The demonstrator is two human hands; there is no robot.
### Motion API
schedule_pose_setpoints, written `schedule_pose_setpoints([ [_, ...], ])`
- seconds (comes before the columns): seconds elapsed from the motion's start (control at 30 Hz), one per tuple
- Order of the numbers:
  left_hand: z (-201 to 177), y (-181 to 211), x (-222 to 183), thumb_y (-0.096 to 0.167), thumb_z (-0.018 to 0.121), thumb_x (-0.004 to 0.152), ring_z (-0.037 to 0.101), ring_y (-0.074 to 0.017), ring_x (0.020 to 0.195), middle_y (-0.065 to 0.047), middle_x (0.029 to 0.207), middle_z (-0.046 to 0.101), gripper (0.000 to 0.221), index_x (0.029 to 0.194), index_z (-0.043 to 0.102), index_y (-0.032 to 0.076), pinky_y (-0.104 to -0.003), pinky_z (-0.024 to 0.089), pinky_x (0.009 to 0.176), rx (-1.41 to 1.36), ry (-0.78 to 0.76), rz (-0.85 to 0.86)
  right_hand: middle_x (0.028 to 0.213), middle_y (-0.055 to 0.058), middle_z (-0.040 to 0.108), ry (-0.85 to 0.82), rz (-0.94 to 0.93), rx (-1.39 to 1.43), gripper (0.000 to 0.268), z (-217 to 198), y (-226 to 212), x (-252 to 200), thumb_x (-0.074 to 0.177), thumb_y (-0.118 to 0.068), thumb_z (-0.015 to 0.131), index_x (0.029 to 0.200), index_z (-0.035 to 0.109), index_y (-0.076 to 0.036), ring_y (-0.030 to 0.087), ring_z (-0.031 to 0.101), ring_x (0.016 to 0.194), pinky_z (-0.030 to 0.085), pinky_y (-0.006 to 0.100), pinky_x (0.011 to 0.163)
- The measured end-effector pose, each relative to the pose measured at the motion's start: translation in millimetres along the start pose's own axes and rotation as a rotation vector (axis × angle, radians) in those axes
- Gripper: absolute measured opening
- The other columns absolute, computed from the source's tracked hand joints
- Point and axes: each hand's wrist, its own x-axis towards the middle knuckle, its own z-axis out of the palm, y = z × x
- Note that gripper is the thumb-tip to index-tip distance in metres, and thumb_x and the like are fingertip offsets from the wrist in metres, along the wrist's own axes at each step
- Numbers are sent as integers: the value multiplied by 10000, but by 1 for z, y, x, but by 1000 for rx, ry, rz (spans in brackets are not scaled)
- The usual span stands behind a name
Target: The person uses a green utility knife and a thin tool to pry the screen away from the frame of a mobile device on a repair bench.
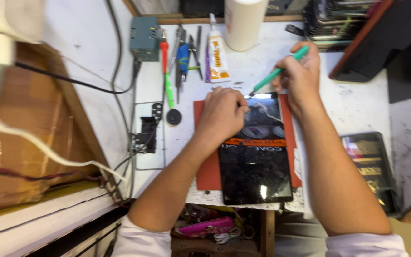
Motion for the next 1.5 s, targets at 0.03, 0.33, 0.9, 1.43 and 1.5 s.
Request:
schedule_pose_setpoints([
  [0.03, 0, -1, -1, 121, 742, 811, 631, -327, 987, -124, 900, 726, 67, 804, 742, 54, -469, 432, 931, 8, 29, -6, 834, 132, 622, 13, 4, 13, 357, -1, 5, 2, 924, 36, 552, 1205, 389, -113, 193, 571, 519, 433, 298, 424],
  [0.33, 2, 16, -10, 55, 638, 735, 679, -338, 902, -161, 847, 735, 120, 792, 744, 57, -494, 433, 900, 142, 89, -39, 871, 184, 587, -70, -42, 32, 421, -32, 34, 15, 992, 121, 528, 1301, 332, -87, 258, 590, 590, 471, 362, 534],
  [0.9, 23, 8, -13, -29, 555, 783, 579, -411, 1030, -185, 1031, 604, 218, 994, 554, 25, -533, 431, 906, -5, 303, 141, 856, 104, 528, 39, -90, 19, 393, -30, 25, 10, 968, 66, 553, 1274, 371, -101, 224, 549, 573, 474, 356, 520],
  [1.43, -4, -24, 13, 3, 738, 842, 644, -313, 945, -92, 924, 749, 103, 926, 758, 60, -424, 473, 898, -83, 364, 141, 786, 170, 646, -3, -60, -11, 368, -3, -5, 2, 916, 66, 559, 1191, 361, -78, 194, 560, 497, 413, 295, 412],
  [1.5, -7, -24, 13, 19, 754, 836, 641, -302, 915, -91, 911, 745, 94, 925, 754, 50, -424, 472, 890, -99, 347, 116, 793, 169, 652, -16, -55, -33, 365, -1, -8, -1, 920, 61, 558, 1196, 363, -77, 191, 563, 496, 410, 291, 411],
])
